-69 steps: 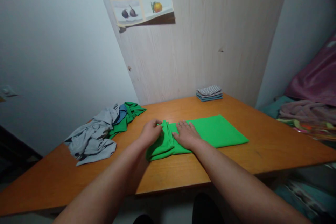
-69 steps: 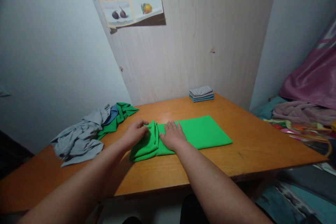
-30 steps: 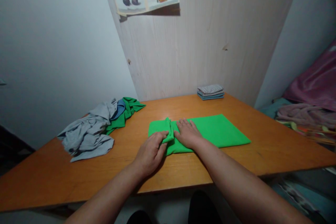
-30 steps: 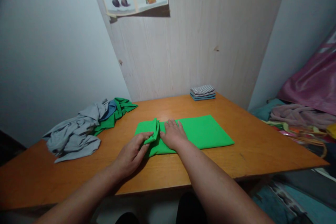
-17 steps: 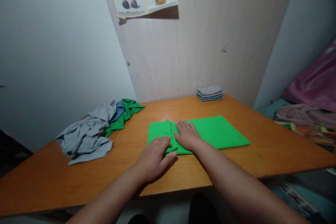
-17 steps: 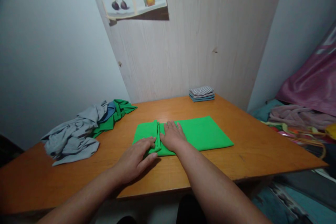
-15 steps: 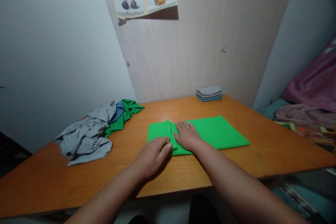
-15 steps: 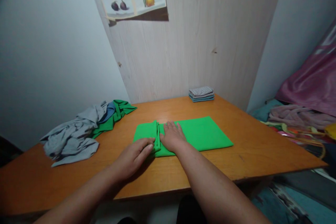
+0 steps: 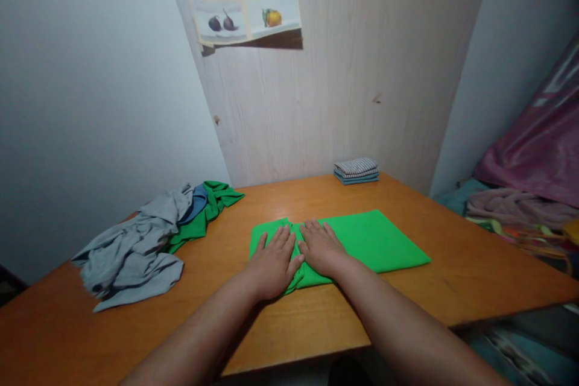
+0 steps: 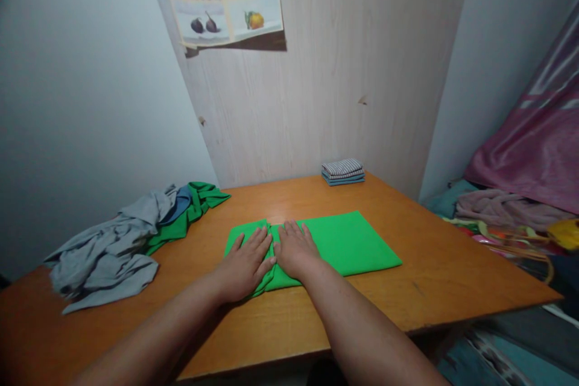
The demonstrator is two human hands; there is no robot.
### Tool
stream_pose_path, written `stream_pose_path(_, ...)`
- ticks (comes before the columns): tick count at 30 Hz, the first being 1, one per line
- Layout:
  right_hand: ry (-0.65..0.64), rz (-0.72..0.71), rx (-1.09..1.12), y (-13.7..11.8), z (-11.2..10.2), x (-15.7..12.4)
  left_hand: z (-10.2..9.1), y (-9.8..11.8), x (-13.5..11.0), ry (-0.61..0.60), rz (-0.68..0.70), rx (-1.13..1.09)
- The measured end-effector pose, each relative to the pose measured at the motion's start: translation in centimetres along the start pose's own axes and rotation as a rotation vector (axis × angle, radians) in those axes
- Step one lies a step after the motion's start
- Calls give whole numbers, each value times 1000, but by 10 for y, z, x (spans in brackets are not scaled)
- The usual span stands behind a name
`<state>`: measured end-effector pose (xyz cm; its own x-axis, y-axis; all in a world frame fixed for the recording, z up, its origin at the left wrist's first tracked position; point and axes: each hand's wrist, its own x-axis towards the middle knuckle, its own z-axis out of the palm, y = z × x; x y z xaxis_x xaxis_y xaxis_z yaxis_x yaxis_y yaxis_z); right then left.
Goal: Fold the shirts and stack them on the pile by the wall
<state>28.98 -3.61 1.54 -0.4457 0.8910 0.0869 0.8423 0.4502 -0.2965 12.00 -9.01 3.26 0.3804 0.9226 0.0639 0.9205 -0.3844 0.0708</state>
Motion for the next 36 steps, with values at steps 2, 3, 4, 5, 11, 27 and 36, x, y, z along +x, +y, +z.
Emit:
stream_pose_path(2,0,-3,5,1,0,0,-3,0,0,-27,3,-3)
stream_pose_path(3,0,-6,7,2,0,0,-5,1,1,-42,5,-7)
stream_pose_path(4,0,-8,7,3,0,1,-7,1,2,-54,9,-9)
stream_pose_path(5,0,-11,7,3,0,1,-9,0,3,-59,15,-11)
stream_pose_path(11,14,1,4,4,-1,1,-7,-8,8,53,47,-40)
stream_pose_path(27,175,-1,96,9,-6,-4,-1,-30,15,116,21,-317)
stream_pose_path(36,254,-24,335,-18,-31,-30,-3,-30,15,272,93,-296)
